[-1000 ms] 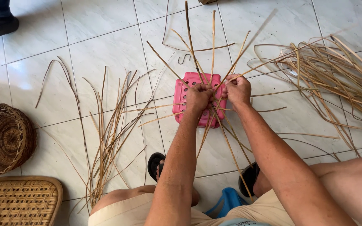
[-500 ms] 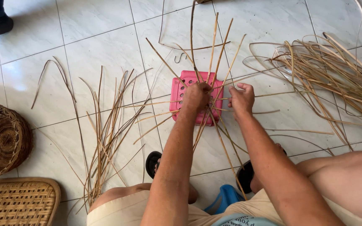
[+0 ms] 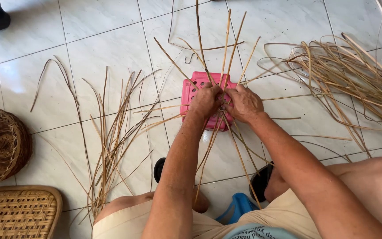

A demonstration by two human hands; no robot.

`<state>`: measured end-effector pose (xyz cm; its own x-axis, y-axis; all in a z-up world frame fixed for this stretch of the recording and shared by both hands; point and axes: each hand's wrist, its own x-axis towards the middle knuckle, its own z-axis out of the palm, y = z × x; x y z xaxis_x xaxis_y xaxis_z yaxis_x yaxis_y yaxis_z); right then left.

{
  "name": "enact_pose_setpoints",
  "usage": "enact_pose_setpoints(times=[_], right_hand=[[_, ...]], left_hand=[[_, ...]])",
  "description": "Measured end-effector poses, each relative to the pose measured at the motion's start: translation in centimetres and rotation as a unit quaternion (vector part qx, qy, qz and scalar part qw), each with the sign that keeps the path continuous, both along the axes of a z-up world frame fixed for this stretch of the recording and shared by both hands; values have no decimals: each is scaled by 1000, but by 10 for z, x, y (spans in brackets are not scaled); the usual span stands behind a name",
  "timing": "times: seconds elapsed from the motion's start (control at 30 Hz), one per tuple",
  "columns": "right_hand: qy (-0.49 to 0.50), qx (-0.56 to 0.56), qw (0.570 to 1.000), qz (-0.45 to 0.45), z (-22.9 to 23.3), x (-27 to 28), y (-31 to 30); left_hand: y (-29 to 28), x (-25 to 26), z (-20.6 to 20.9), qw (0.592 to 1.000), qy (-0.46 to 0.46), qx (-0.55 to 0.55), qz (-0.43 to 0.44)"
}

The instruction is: Threading flexible strips through a plastic template to form the base of a woven basket.

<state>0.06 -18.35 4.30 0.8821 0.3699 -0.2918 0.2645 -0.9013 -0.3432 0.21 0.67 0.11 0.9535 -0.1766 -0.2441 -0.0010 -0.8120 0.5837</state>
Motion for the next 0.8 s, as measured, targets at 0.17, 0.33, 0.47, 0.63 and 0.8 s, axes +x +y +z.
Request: enact_pose_setpoints(times=[0.17,0.33,0.47,0.63,0.8], right_hand=[[-81,17,996,41,-25,0,-6],[-71,14,996,55,-22,3,-6],[-59,1,997,50,-14,0,-6],[-46,4,998,41,-9,0,-7],[-34,0,998,44,-8,2,-7]], left_hand=[[0,-6,27,1000,-13,15,-10],[-2,-4,16,1000,-14,23,-7],[-3,-6,11,1000,-7,24,0],[-1,-6,8,1000,-4,19,3],[0,-5,3,1000,-3,25,-3]])
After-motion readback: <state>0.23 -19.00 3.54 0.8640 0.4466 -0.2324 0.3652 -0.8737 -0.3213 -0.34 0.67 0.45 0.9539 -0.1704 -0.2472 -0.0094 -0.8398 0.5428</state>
